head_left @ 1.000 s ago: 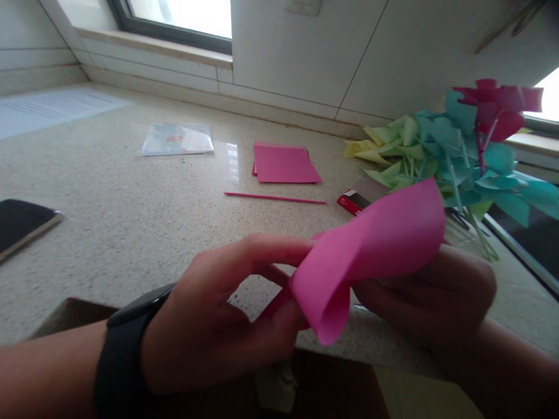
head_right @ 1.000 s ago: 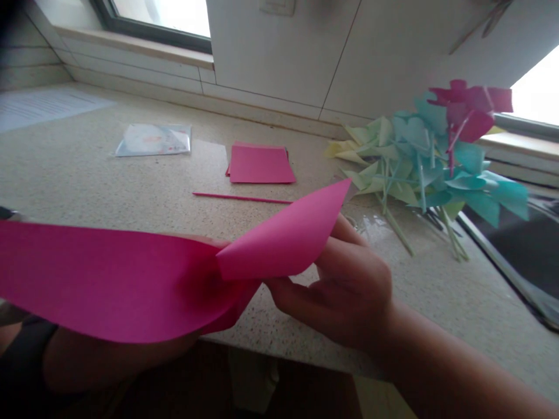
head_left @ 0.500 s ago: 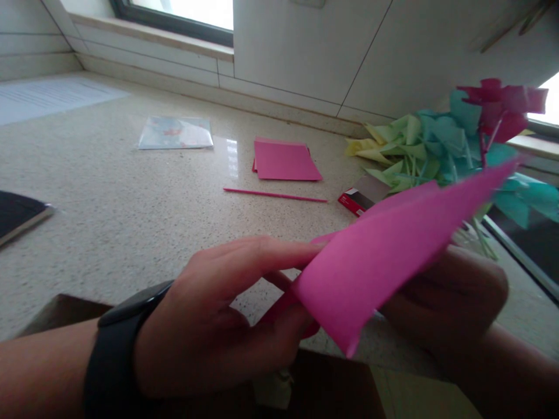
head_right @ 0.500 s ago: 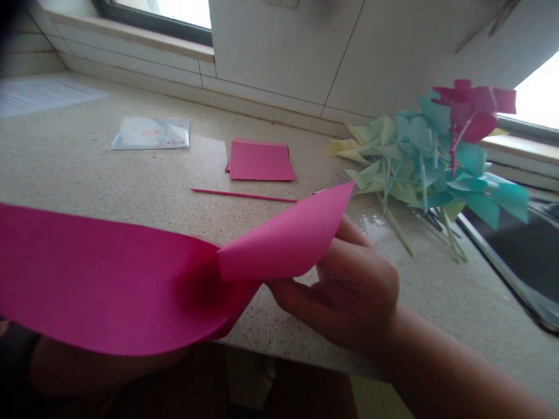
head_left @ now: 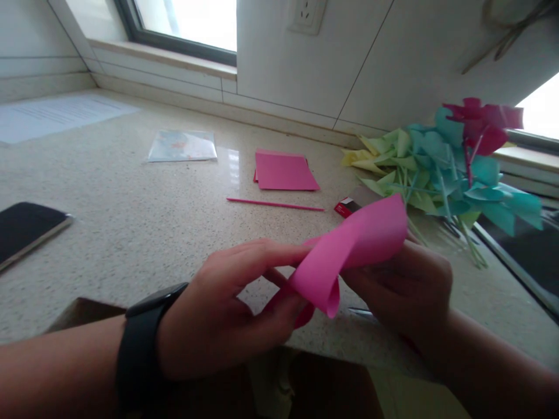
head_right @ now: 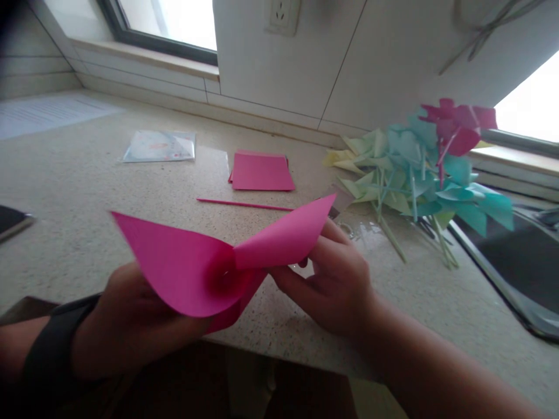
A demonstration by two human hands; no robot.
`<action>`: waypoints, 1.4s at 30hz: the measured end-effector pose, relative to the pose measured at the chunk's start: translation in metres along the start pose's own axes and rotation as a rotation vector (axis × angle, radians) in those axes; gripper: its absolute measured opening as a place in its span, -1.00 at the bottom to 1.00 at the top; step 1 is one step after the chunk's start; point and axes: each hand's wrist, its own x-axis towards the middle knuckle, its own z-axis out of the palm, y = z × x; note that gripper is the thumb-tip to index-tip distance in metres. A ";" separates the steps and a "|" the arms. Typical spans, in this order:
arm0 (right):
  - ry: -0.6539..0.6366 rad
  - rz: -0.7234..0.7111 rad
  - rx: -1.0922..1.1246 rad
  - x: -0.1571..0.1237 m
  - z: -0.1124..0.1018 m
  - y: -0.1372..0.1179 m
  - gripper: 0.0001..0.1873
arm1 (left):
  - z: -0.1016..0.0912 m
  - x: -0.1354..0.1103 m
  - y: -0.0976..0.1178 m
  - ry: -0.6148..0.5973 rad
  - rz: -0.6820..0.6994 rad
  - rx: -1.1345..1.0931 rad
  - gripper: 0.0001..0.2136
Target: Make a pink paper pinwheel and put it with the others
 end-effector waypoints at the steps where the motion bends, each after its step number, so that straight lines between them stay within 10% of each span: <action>1: 0.002 -0.018 -0.016 0.000 0.001 0.002 -0.87 | -0.002 0.008 0.004 0.022 0.048 0.014 -0.55; 17: 0.006 -0.214 -0.117 0.005 0.003 0.015 -0.77 | 0.002 0.013 0.018 0.066 -0.026 0.004 -0.74; 42: -0.008 0.090 0.045 0.001 0.003 0.013 -0.91 | 0.002 0.011 0.014 0.009 0.031 -0.074 -0.59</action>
